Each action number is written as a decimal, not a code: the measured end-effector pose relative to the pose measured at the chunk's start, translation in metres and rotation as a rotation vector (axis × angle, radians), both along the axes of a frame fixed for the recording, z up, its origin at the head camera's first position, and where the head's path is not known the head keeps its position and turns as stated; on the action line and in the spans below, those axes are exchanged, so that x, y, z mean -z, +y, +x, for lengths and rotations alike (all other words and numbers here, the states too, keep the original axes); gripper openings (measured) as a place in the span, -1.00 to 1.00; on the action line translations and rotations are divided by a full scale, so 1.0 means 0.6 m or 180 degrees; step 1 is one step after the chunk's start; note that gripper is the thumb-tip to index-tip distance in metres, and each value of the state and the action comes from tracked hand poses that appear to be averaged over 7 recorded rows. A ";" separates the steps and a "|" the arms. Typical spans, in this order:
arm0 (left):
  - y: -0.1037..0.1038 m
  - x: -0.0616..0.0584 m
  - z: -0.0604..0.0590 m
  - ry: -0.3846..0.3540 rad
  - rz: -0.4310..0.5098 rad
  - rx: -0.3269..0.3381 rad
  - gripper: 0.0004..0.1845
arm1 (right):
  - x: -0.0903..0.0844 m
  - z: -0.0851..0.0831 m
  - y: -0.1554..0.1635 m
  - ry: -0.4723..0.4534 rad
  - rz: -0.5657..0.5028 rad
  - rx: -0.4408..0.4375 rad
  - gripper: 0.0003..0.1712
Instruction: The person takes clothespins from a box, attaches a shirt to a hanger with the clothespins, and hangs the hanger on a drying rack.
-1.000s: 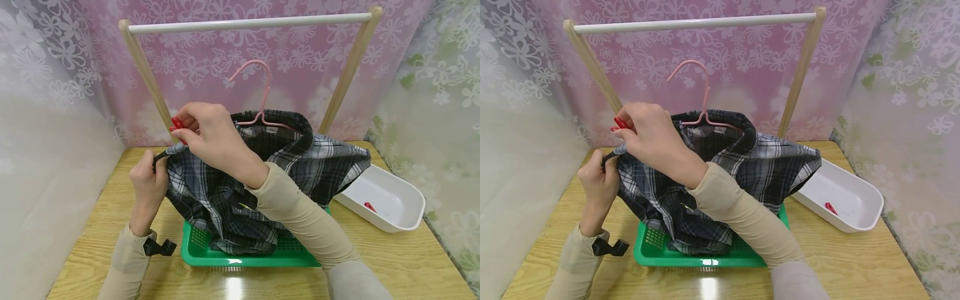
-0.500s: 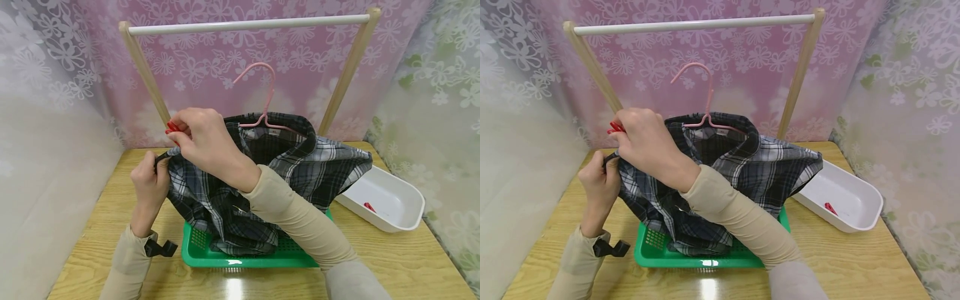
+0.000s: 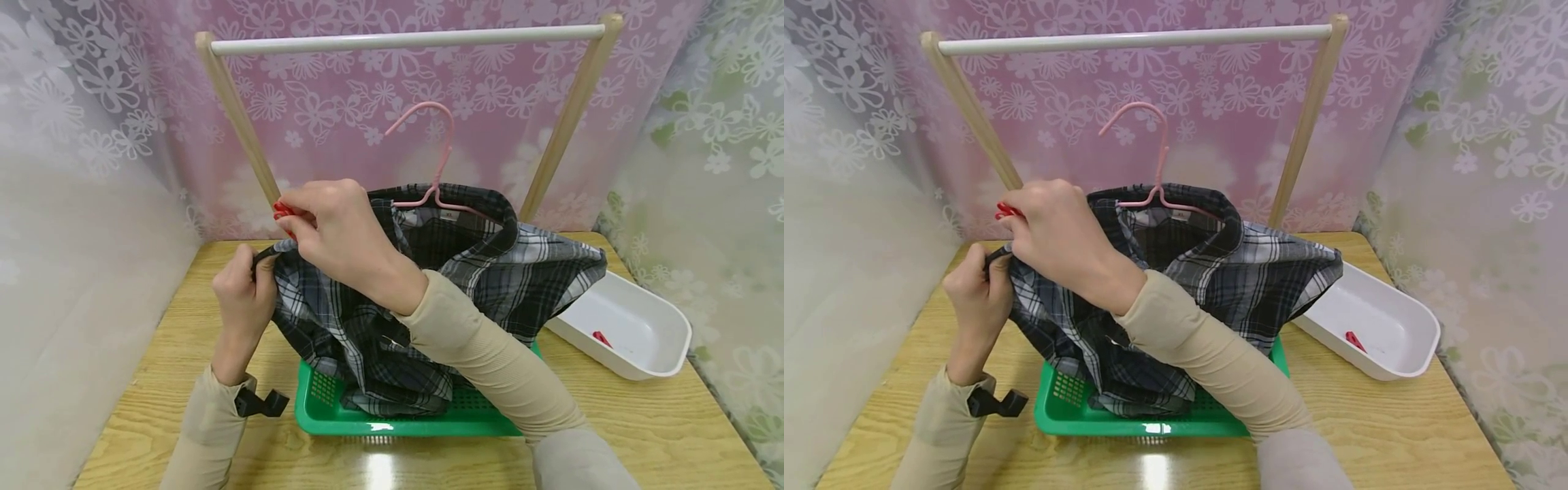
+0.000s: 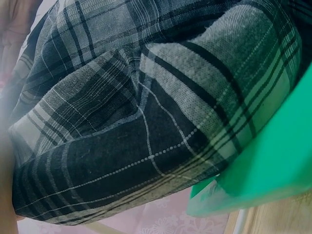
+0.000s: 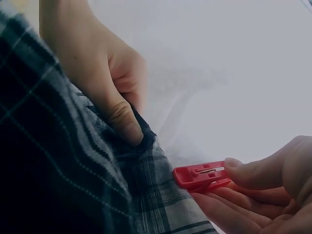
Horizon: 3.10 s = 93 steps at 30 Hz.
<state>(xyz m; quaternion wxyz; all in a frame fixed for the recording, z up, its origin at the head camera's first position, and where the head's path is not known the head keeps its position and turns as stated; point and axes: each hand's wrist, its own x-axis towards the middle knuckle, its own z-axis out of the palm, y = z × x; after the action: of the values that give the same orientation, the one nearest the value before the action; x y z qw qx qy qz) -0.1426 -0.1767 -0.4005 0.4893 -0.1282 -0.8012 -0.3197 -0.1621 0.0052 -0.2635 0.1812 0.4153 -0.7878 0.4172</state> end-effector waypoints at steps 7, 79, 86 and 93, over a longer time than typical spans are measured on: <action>0.002 -0.001 0.001 -0.0004 0.0009 -0.0012 -0.43 | -0.003 0.001 0.004 -0.0098 0.0062 -0.0065 -0.94; 0.010 -0.001 0.013 0.0086 0.0269 -0.0230 -0.36 | -0.005 0.005 0.010 -0.0092 0.0004 -0.0176 -0.92; 0.012 -0.004 0.012 0.0091 0.0248 -0.0200 -0.36 | -0.003 0.004 0.014 -0.0078 -0.0042 -0.0153 -0.93; 0.013 -0.006 0.010 0.0107 0.0274 -0.0163 -0.35 | -0.008 0.011 0.014 -0.0255 0.0060 -0.0143 -0.93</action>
<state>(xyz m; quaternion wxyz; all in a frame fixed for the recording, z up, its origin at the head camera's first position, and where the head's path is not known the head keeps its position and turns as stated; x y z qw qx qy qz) -0.1363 -0.1691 -0.3968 0.5159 -0.0919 -0.7814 -0.3390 -0.1556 0.0138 -0.2585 0.1363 0.4175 -0.7887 0.4301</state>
